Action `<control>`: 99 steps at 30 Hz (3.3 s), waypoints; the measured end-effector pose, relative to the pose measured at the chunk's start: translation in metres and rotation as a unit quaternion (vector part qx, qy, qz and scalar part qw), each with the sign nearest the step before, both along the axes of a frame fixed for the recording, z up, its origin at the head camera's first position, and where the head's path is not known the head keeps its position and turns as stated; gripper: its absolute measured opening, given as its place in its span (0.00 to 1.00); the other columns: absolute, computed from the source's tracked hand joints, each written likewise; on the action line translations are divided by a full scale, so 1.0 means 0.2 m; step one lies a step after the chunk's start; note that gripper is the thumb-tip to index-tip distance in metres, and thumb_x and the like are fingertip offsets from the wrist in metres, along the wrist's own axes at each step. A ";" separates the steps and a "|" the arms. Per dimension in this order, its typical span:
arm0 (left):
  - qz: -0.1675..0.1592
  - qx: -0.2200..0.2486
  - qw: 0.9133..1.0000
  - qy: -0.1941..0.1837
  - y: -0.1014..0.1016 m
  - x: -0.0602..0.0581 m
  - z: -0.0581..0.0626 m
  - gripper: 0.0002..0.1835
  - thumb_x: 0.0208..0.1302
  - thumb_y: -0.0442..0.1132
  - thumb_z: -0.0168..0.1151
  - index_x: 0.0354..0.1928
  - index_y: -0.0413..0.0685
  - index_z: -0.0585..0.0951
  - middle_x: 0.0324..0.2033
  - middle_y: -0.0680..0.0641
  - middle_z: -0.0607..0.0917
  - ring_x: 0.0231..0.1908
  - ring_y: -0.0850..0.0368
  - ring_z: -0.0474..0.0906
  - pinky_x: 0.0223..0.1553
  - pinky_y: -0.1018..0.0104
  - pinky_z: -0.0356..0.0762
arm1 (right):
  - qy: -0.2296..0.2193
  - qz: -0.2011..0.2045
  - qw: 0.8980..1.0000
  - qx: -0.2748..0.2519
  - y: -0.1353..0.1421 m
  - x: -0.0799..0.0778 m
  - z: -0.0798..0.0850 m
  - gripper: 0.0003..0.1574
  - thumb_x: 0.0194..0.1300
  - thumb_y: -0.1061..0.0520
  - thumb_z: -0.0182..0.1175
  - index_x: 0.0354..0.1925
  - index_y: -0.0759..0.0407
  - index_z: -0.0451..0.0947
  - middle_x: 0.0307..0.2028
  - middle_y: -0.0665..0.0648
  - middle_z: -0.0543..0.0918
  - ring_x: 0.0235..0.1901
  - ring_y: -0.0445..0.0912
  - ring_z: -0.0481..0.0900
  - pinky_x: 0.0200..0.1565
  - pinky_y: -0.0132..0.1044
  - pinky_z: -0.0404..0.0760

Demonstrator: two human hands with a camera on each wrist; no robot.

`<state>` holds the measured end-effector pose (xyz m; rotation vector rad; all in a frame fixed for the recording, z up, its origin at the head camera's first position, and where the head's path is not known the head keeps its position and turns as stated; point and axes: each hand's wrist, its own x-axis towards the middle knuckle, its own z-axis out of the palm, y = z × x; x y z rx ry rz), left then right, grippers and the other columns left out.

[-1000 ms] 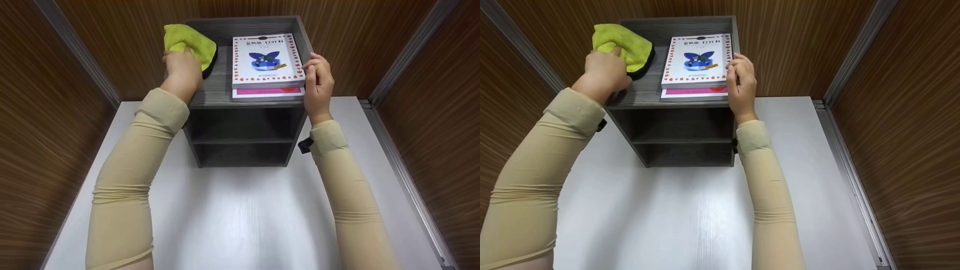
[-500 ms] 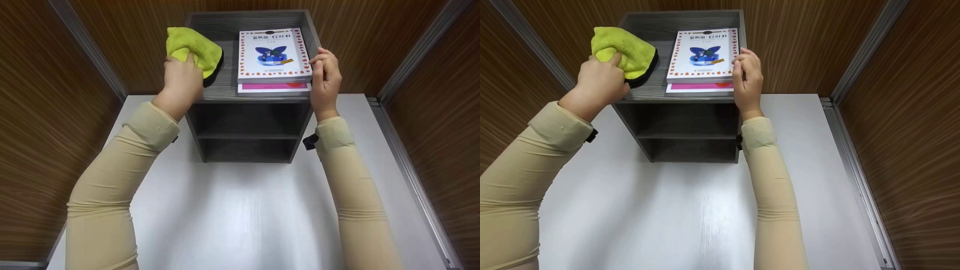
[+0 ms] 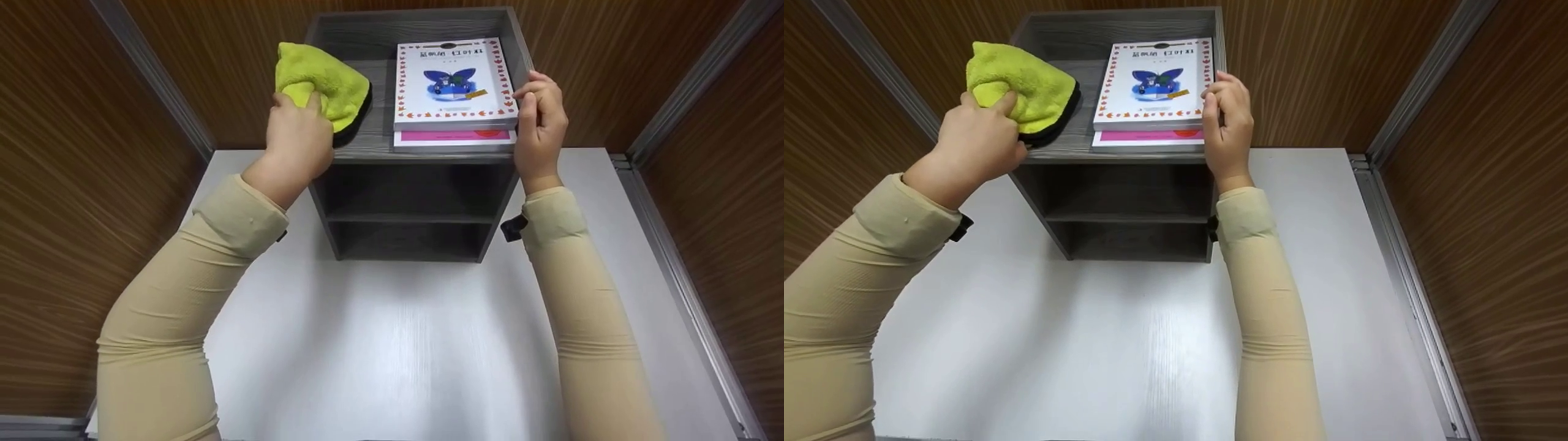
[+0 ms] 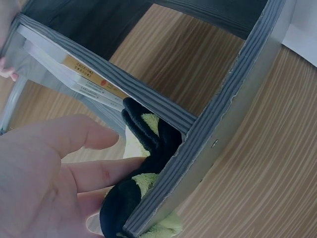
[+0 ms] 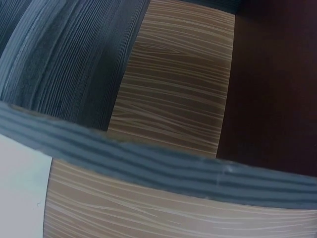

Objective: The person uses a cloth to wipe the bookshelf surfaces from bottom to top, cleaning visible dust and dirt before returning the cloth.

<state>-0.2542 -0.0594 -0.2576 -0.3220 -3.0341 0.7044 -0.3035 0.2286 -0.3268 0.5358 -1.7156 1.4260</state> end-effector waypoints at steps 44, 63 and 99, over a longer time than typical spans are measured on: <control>-0.004 0.031 0.999 0.009 -0.01 -0.05 0.04 0.17 0.65 0.34 0.44 0.45 0.32 0.80 0.46 0.34 0.78 0.45 0.35 0.76 0.53 0.38 0.64 | 0.033 -0.004 0.999 0.006 0.00 -0.02 0.01 0.18 0.58 0.65 0.50 0.19 0.79 0.59 0.28 0.56 0.76 0.53 0.49 0.73 0.58 0.37 0.66; -0.015 0.038 0.999 0.004 0.08 -0.07 0.05 0.18 0.67 0.35 0.43 0.46 0.34 0.80 0.45 0.36 0.79 0.44 0.39 0.77 0.53 0.40 0.65 | 0.056 -0.018 0.998 -0.019 0.08 -0.02 0.01 0.17 0.56 0.68 0.50 0.16 0.78 0.60 0.27 0.46 0.76 0.50 0.50 0.75 0.57 0.40 0.67; 0.158 0.007 0.987 -0.009 0.10 -0.62 -0.02 0.27 0.71 0.47 0.37 0.66 0.41 0.64 0.64 0.39 0.64 0.57 0.32 0.61 0.53 0.44 0.62 | 0.039 -0.015 0.999 0.007 -0.01 0.03 0.02 0.16 0.58 0.66 0.48 0.19 0.77 0.62 0.29 0.60 0.77 0.52 0.52 0.73 0.58 0.39 0.66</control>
